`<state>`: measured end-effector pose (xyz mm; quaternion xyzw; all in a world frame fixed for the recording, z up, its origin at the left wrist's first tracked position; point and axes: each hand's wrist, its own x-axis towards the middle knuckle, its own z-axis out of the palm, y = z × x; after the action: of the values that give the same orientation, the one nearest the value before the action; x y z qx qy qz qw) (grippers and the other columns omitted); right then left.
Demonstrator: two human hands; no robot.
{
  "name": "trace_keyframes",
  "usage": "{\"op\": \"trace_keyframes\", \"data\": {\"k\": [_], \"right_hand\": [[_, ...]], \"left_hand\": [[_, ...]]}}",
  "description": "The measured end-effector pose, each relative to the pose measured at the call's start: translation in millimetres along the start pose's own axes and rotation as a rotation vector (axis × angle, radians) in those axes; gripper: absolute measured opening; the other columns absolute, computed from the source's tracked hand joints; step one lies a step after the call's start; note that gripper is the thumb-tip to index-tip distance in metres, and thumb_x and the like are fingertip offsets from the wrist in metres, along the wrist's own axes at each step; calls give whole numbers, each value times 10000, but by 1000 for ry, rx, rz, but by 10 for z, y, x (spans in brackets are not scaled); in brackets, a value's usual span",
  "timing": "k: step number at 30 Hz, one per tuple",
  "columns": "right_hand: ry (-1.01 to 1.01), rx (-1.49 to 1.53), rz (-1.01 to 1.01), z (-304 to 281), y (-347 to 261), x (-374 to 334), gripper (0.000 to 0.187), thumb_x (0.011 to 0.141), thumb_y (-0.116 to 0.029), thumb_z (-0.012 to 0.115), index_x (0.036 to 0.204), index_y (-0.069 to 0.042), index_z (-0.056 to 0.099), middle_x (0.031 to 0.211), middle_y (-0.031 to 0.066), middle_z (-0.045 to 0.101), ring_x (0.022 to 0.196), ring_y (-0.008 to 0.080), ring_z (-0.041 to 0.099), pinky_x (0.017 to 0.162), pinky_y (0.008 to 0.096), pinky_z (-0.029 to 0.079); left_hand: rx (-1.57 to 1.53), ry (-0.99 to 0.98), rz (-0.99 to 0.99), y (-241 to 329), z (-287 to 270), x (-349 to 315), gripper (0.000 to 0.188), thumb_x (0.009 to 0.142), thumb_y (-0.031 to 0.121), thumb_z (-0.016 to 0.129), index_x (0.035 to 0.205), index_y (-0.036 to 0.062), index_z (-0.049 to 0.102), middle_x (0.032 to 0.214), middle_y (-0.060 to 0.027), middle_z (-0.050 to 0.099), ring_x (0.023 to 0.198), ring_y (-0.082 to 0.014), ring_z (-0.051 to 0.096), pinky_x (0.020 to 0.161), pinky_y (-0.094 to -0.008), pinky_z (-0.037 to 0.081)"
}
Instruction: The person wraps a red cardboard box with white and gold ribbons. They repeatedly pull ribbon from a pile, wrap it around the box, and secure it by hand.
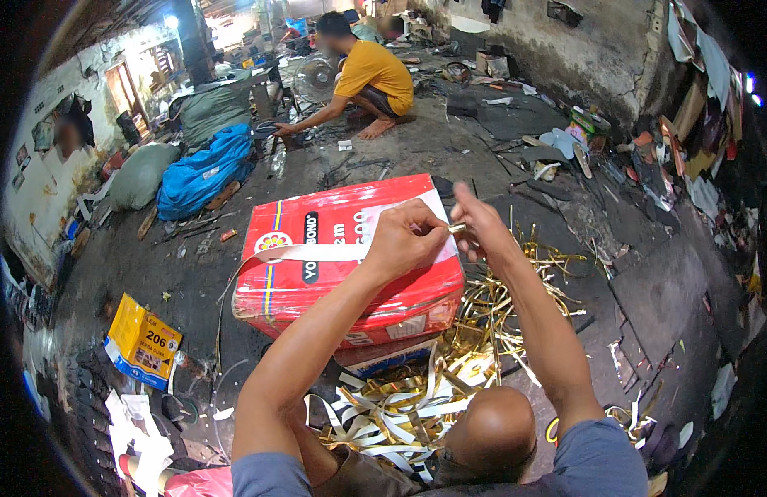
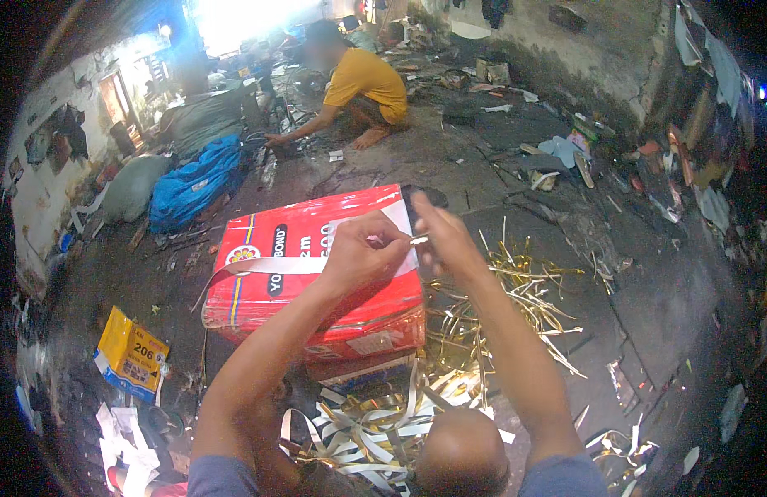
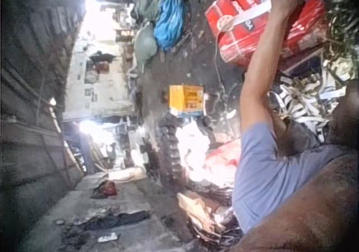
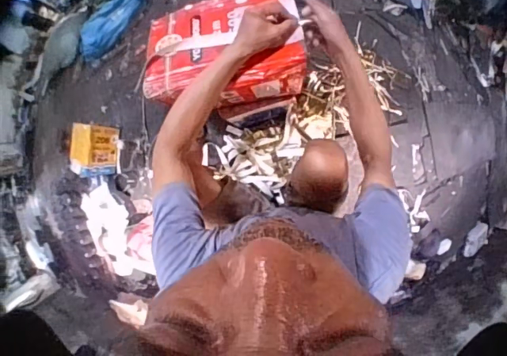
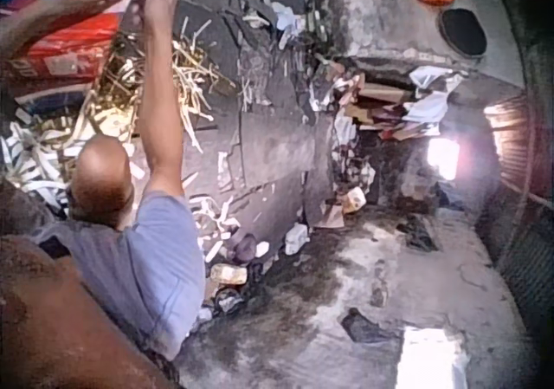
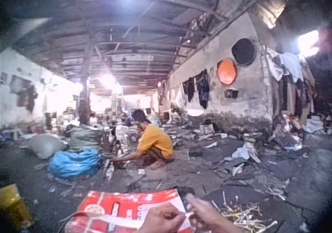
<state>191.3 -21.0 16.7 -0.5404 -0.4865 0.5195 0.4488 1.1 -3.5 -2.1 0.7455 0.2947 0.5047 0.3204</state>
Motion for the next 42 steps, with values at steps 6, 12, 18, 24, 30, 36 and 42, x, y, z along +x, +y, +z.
{"op": "trace_keyframes", "data": {"k": [6, 12, 18, 24, 30, 36, 42], "right_hand": [[295, -881, -440, 265, -69, 236, 434, 999, -375, 578, 942, 33, 714, 974, 307, 711, 957, 520, 671, 845, 570, 522], [323, -437, -378, 210, 423, 412, 335, 981, -238, 582, 914, 70, 695, 946, 330, 689, 950, 511, 669, 804, 525, 519], [300, -270, -342, 274, 907, 438, 348, 1058, -227, 536, 938, 74, 662, 783, 185, 673, 721, 202, 612, 708, 407, 497], [320, -260, -264, 248, 1246, 415, 302, 1015, -196, 555, 935, 64, 685, 859, 305, 674, 823, 444, 682, 765, 490, 498], [315, -331, -237, 224, 1952, 578, 197, 945, -152, 627, 943, 29, 706, 871, 281, 693, 843, 462, 678, 764, 507, 504], [214, -616, -113, 2, 3380, 404, 183, 900, -166, 671, 891, 14, 703, 911, 284, 715, 897, 476, 696, 763, 519, 526], [386, -465, 112, 158, 3818, 420, 201, 918, -155, 630, 861, 23, 703, 857, 278, 698, 869, 468, 691, 757, 548, 535]], "left_hand": [[20, 5, -62, -9, -42, -42, 66, 835, 67, 766, 842, 1, 765, 809, -57, 696, 695, -99, 634, 623, -268, 495], [28, -45, -91, 49, -67, -7, 35, 854, 16, 758, 838, -15, 752, 855, -45, 691, 726, -85, 647, 610, -254, 511], [42, -49, -45, -33, -67, -9, 39, 866, 14, 758, 855, -24, 752, 871, -59, 695, 745, -94, 664, 601, -250, 543], [56, -38, -69, 15, -57, 18, 57, 843, 64, 779, 877, 21, 796, 829, -44, 728, 728, -94, 664, 651, -249, 521], [82, -34, -82, 15, -103, 7, 60, 848, 68, 779, 877, 20, 797, 843, -43, 731, 741, -88, 662, 653, -245, 518], [42, -36, -115, -5, -7, 34, 47, 848, 58, 782, 877, 25, 799, 857, -41, 737, 751, -89, 665, 660, -249, 521], [113, -38, -69, 44, -60, -30, 32, 852, 17, 767, 877, 14, 787, 877, -46, 726, 761, -93, 668, 646, -242, 536]]}}
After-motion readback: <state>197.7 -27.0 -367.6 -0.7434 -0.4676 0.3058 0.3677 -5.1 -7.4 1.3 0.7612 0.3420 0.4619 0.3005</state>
